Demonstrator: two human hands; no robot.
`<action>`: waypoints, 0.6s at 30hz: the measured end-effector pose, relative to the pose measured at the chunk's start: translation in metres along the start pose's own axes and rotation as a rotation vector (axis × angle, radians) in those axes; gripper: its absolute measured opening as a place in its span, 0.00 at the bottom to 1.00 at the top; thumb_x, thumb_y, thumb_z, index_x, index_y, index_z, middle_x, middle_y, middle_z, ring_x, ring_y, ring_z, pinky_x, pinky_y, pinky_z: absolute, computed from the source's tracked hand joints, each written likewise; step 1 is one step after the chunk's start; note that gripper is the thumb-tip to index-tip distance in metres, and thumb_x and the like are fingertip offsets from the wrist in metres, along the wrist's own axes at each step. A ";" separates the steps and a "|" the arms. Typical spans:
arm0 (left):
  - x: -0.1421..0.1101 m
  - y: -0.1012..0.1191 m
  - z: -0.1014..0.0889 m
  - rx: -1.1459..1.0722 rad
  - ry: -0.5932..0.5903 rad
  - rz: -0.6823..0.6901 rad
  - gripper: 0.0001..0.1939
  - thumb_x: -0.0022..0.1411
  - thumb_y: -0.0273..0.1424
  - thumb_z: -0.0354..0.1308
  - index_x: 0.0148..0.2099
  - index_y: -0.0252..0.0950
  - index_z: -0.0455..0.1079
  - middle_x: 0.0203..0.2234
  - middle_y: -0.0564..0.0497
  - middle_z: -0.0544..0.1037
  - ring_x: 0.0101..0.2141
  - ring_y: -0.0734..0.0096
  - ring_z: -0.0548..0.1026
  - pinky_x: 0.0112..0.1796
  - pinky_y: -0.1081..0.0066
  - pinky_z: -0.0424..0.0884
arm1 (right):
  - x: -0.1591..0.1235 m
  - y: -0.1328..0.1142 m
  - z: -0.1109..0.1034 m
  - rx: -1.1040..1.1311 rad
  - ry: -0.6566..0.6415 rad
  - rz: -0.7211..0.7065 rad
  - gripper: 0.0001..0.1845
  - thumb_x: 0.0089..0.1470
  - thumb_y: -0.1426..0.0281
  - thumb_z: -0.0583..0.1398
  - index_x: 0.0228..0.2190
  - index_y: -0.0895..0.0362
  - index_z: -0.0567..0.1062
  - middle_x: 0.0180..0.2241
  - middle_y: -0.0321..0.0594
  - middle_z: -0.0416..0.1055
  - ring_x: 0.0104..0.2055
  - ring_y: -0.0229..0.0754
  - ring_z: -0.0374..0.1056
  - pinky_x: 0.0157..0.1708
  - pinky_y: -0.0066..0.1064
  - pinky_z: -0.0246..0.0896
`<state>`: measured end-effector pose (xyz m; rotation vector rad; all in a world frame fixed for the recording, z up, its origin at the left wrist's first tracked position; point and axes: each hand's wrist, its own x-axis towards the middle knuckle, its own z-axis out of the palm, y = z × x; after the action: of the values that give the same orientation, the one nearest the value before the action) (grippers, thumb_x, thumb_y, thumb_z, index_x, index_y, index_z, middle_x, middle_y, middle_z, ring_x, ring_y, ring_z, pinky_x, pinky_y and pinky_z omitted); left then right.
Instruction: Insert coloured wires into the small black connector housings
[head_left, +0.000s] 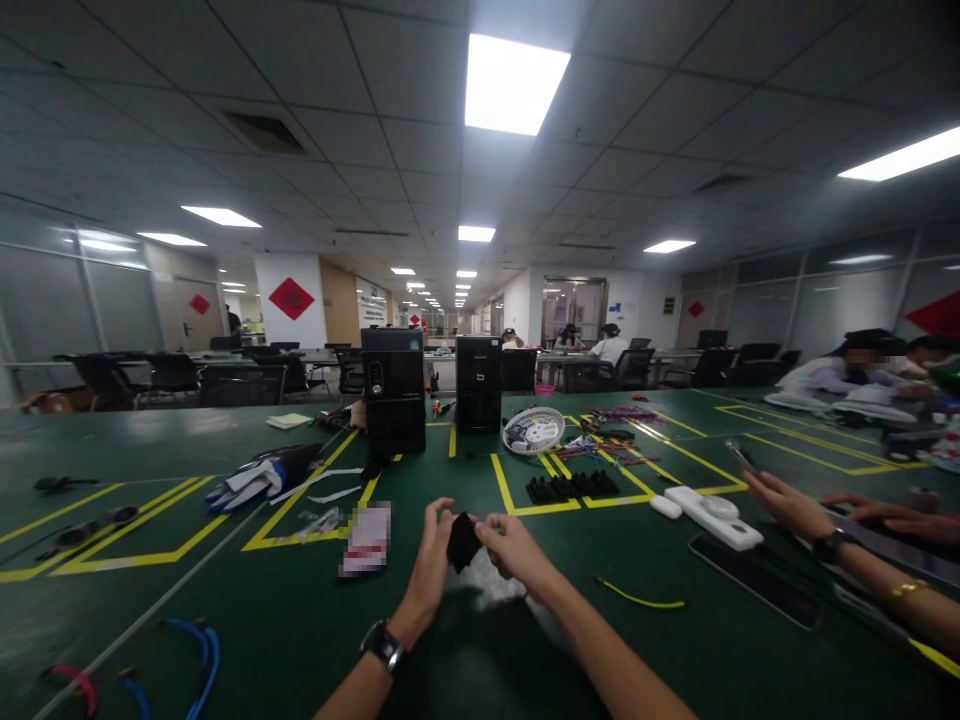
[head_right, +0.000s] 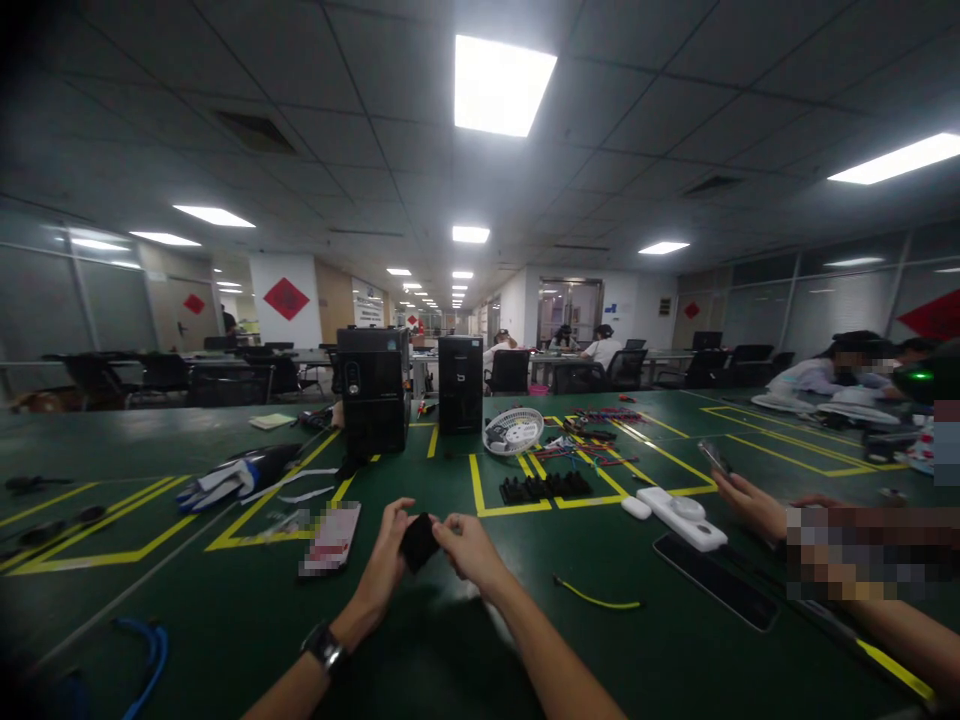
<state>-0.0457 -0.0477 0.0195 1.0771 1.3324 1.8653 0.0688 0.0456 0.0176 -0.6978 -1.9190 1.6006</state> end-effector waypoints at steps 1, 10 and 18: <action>0.001 -0.001 0.001 -0.044 0.044 -0.001 0.21 0.60 0.49 0.47 0.49 0.41 0.60 0.34 0.51 0.74 0.34 0.66 0.74 0.35 0.68 0.68 | -0.001 -0.001 0.003 -0.001 -0.017 0.006 0.17 0.53 0.54 0.55 0.27 0.54 0.61 0.13 0.23 0.54 0.13 0.30 0.44 0.14 0.22 0.39; 0.016 -0.012 -0.008 -0.144 0.333 0.038 0.13 0.56 0.39 0.53 0.40 0.40 0.60 0.22 0.57 0.70 0.22 0.75 0.70 0.24 0.75 0.65 | -0.020 -0.017 0.021 -0.816 0.112 -0.349 0.16 0.61 0.66 0.50 0.26 0.56 0.72 0.25 0.39 0.72 0.28 0.39 0.67 0.28 0.26 0.51; 0.026 0.006 -0.015 -0.471 0.447 -0.070 0.12 0.52 0.30 0.48 0.41 0.40 0.53 0.20 0.58 0.69 0.19 0.74 0.70 0.24 0.72 0.67 | -0.028 -0.031 0.026 -1.089 0.114 -0.398 0.19 0.63 0.64 0.48 0.28 0.56 0.74 0.26 0.45 0.74 0.28 0.43 0.69 0.28 0.29 0.50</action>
<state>-0.0722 -0.0348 0.0296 0.3818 1.0462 2.2936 0.0694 0.0032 0.0422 -0.6920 -2.5539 0.1776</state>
